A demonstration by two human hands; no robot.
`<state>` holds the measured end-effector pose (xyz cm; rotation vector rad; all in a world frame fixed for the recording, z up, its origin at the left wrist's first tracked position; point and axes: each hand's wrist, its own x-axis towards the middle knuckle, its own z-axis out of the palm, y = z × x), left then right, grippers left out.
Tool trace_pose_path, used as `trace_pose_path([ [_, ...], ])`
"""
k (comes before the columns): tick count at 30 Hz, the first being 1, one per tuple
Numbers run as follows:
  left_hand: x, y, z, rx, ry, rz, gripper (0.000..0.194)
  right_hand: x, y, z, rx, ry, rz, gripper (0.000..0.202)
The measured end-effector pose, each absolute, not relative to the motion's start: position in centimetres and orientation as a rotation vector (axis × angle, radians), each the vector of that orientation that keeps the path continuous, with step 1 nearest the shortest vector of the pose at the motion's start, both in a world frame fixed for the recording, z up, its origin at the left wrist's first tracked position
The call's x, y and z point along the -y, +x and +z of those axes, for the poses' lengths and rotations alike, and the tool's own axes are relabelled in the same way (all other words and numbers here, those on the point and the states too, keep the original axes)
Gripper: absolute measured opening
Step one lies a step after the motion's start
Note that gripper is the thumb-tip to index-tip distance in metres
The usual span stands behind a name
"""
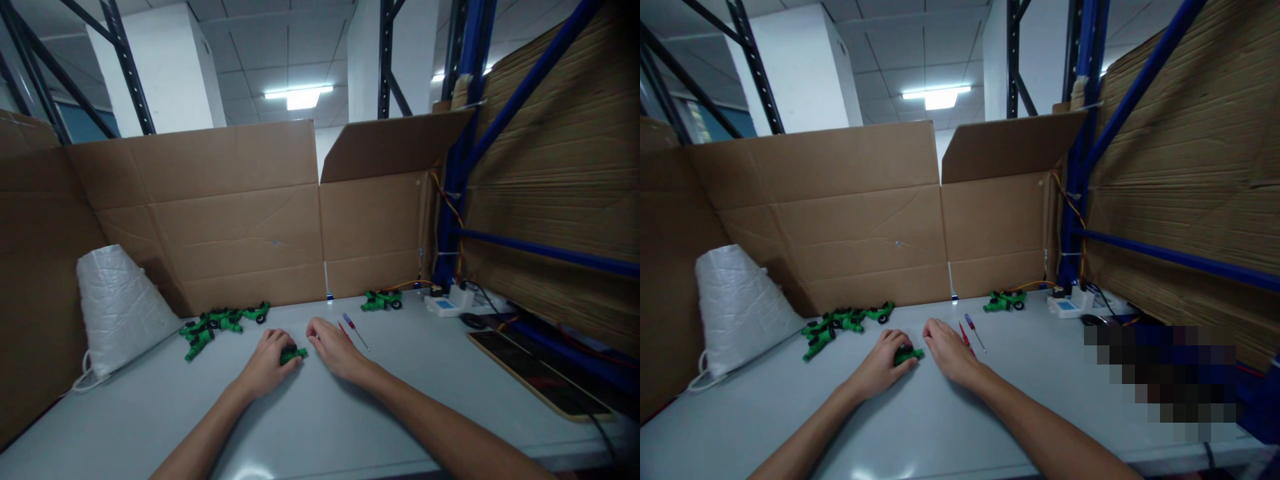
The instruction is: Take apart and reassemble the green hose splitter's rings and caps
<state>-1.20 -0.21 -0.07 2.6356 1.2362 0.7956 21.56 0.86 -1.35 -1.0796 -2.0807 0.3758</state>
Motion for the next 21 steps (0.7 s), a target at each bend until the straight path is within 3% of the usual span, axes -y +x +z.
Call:
trace_pose_path([
  [9, 0.1, -1.1, 0.0, -1.206, 2.59, 0.837, 0.027, -0.2, 21.7, -0.7, 2.048, -1.095, 0.454, 0.008],
  [16, 0.4, -0.9, 0.5, -1.165, 2.585, 0.839, 0.027, 0.2, 21.4, -0.6, 2.161, -1.064, 0.399, 0.016],
  [21, 0.3, -1.0, 0.4, -1.172, 2.591, 0.851, 0.026, 0.0, 21.5, -0.8, 2.143, -1.016, 0.418, 0.01],
])
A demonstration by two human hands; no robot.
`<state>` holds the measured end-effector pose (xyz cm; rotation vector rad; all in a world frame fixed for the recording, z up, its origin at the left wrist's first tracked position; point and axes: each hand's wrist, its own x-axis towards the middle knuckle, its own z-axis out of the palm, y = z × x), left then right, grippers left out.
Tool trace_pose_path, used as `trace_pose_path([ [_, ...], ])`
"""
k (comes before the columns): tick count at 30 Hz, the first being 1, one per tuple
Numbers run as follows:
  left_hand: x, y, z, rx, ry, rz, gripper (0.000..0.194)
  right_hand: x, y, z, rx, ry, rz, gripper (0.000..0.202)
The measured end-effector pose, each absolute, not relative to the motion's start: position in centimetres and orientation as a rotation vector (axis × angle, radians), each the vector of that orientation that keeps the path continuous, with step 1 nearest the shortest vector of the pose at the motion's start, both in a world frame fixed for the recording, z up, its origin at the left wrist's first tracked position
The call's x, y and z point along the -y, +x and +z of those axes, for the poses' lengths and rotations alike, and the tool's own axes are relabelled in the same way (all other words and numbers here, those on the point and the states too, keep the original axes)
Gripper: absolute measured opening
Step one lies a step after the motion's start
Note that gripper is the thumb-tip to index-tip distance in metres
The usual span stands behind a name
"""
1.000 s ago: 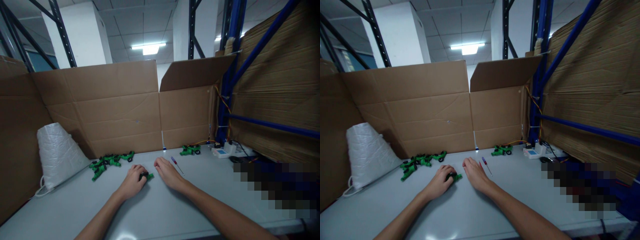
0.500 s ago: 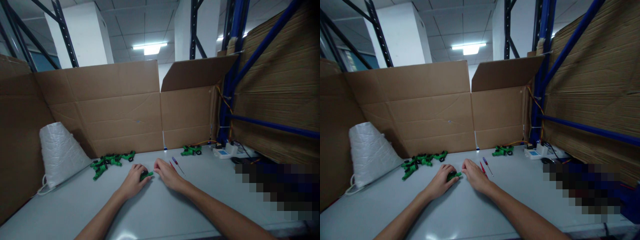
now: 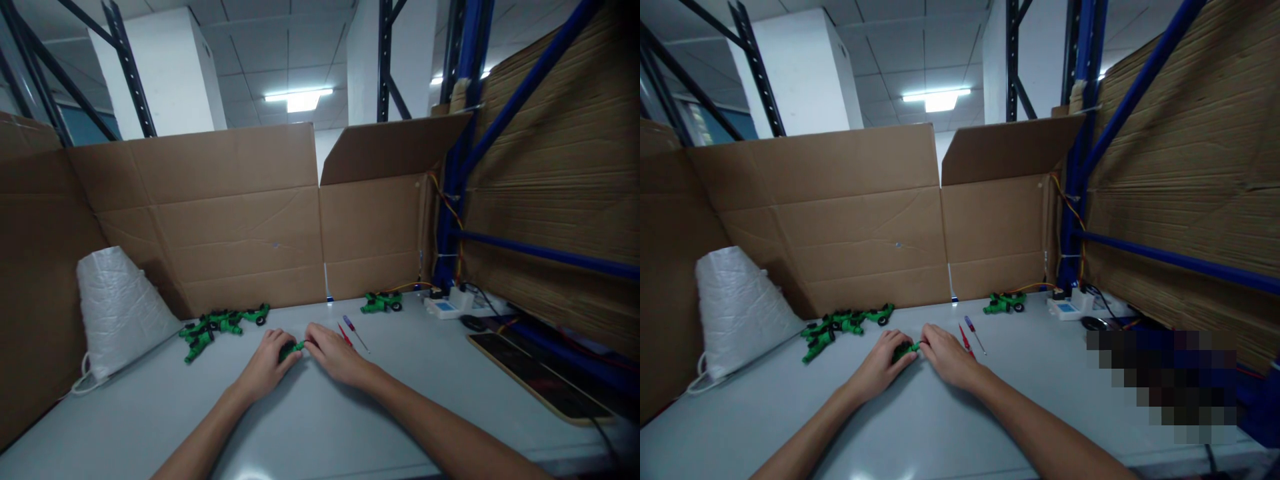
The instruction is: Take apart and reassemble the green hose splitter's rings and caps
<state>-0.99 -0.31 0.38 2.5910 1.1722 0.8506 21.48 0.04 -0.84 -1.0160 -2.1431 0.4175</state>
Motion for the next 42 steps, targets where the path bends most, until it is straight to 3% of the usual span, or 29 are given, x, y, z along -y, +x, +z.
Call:
trace_pose_path([
  [23, 0.2, -1.1, 0.5, -1.163, 2.616, 0.912, 0.022, -0.3, 21.3, -0.7, 2.048, -1.09, 0.369, 0.015],
  [42, -0.5, -1.8, 0.1, -1.323, 2.627, 0.962, 0.023, -1.5, 21.4, -2.0, 1.939, -1.059, 0.535, 0.008],
])
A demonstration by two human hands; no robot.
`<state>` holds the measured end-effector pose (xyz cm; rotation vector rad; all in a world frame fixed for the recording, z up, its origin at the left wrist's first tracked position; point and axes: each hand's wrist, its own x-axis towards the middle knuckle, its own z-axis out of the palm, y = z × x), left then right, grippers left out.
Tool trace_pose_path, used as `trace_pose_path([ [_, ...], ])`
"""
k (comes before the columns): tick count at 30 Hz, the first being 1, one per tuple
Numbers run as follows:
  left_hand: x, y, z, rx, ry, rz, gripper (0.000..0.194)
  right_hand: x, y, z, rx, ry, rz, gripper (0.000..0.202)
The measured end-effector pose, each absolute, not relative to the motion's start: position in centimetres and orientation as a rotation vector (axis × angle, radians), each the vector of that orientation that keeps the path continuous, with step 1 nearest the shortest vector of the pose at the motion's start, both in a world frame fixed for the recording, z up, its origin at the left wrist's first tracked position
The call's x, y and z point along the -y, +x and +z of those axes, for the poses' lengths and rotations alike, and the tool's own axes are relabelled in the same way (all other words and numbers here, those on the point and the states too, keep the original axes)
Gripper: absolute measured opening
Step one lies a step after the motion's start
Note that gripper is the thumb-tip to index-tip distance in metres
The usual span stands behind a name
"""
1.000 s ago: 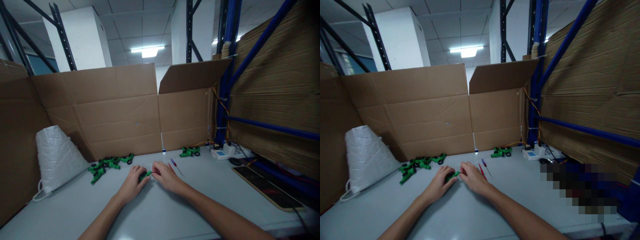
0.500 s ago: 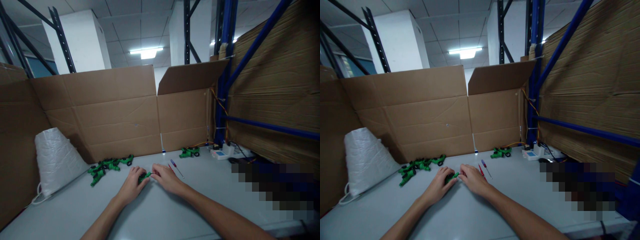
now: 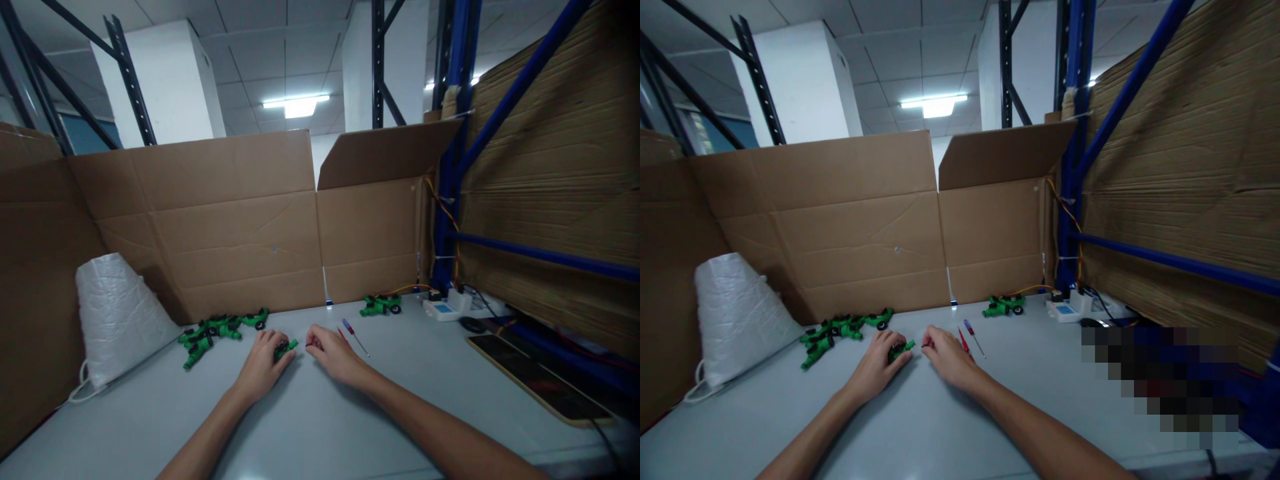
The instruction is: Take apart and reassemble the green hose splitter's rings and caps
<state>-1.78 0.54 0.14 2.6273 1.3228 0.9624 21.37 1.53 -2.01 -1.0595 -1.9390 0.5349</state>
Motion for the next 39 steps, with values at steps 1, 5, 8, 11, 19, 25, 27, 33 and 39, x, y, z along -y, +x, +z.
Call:
trace_pose_path([
  [1, -0.6, -1.9, 0.1, -1.333, 2.626, 0.969, 0.023, -1.5, 21.3, -1.9, 1.921, -1.062, 0.568, 0.009],
  [5, -0.8, -2.0, 0.1, -1.325, 2.611, 0.967, 0.025, -1.4, 21.2, -1.4, 1.844, -1.03, 0.653, 0.006],
  [8, -0.7, -1.8, 0.3, -1.297, 2.592, 0.956, 0.025, -1.5, 21.2, -1.3, 1.793, -1.02, 0.633, 0.006],
  [11, -0.5, -1.7, 0.5, -1.27, 2.584, 0.969, 0.024, -1.6, 21.3, -1.3, 1.774, -1.015, 0.6, 0.009],
  [19, -0.1, -1.3, 1.0, -1.242, 2.593, 1.02, 0.019, -1.0, 21.5, -0.7, 1.832, -0.973, 0.647, 0.003],
  [25, 0.0, -1.3, 1.0, -1.228, 2.595, 1.046, 0.022, -0.8, 21.3, -0.9, 1.877, -0.949, 0.593, 0.002],
  [27, 0.0, -1.3, 1.1, -1.229, 2.595, 1.048, 0.023, -1.0, 21.3, -1.0, 1.878, -0.949, 0.561, 0.003],
  [33, 0.2, -1.3, 1.1, -1.192, 2.563, 1.024, 0.025, -1.0, 21.4, -0.9, 1.887, -0.91, 0.51, 0.003],
  [39, 0.1, -1.3, 1.0, -1.172, 2.573, 1.003, 0.026, -0.3, 21.5, 0.0, 1.938, -0.854, 0.501, 0.006],
])
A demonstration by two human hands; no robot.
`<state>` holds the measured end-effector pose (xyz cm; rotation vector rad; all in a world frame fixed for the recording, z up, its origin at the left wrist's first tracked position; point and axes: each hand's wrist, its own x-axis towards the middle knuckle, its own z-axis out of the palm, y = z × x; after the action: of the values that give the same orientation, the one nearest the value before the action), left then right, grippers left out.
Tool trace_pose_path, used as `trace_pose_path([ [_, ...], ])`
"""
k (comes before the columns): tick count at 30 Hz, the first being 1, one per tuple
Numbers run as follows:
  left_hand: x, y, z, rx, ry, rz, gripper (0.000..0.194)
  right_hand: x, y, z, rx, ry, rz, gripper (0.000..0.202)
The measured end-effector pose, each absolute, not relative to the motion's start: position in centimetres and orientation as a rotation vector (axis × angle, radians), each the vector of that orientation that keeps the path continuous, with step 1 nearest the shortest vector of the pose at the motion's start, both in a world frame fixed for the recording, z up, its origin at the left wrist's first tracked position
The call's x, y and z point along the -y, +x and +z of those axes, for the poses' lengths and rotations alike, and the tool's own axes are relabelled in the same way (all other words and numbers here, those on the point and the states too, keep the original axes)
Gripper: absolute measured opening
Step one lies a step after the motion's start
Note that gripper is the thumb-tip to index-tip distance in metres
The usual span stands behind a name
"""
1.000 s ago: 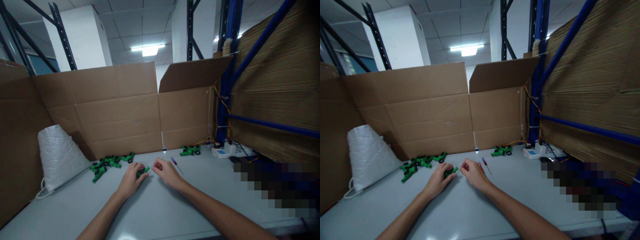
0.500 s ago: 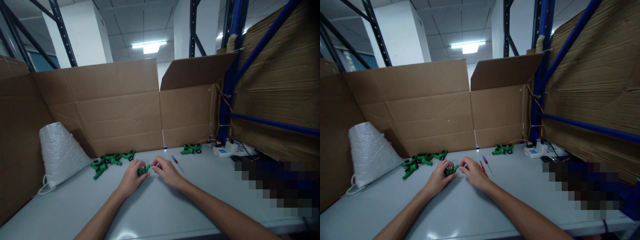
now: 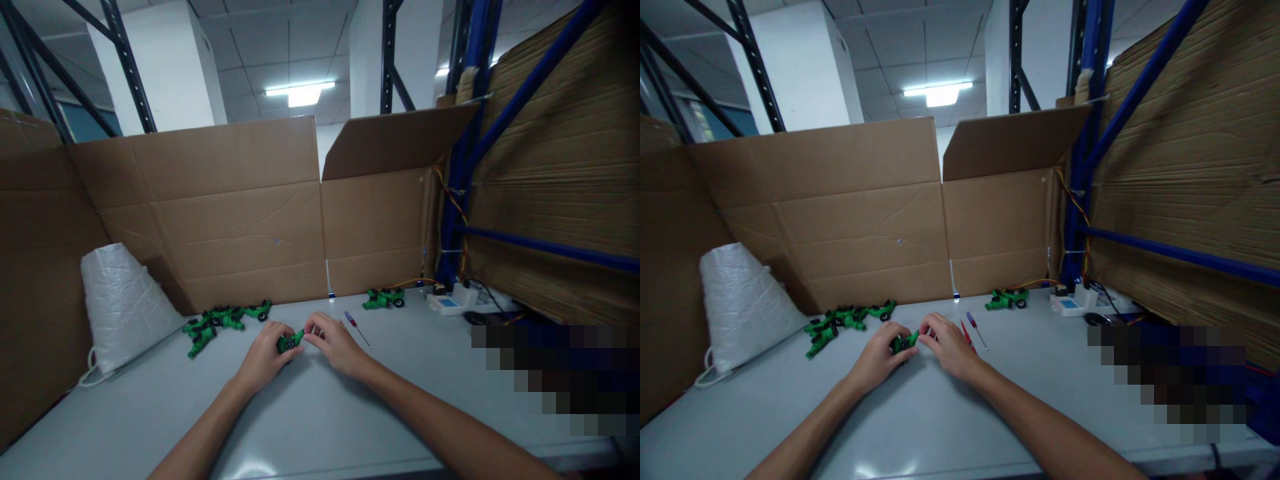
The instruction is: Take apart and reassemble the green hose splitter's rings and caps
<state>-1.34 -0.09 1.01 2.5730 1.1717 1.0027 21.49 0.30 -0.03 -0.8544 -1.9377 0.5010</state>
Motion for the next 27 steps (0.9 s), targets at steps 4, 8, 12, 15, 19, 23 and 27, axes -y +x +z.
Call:
trace_pose_path([
  [4, 0.1, -1.4, 1.0, -1.167, 2.585, 1.015, 0.027, -0.2, 21.5, 0.1, 1.95, -0.86, 0.505, 0.005],
  [8, 0.0, -1.4, 1.0, -1.16, 2.6, 1.017, 0.027, -0.3, 21.5, -0.1, 1.942, -0.852, 0.503, 0.004],
  [12, -0.2, -1.4, 0.9, -1.125, 2.643, 1.038, 0.027, -0.6, 21.4, -0.5, 1.923, -0.864, 0.518, 0.004],
  [15, -0.2, -1.3, 0.8, -1.119, 2.637, 1.03, 0.027, -0.9, 21.4, -0.8, 1.894, -0.866, 0.552, 0.006],
  [19, -0.2, -1.4, 0.9, -1.148, 2.615, 1.026, 0.026, -1.1, 21.4, -1.1, 1.869, -0.861, 0.58, 0.007],
  [23, -0.2, -1.5, 0.9, -1.165, 2.569, 0.994, 0.028, -1.2, 21.3, -1.2, 1.867, -0.882, 0.611, 0.009],
  [27, -0.1, -1.4, 0.7, -1.194, 2.521, 0.953, 0.031, -1.3, 21.3, -1.3, 1.844, -0.914, 0.638, 0.005],
])
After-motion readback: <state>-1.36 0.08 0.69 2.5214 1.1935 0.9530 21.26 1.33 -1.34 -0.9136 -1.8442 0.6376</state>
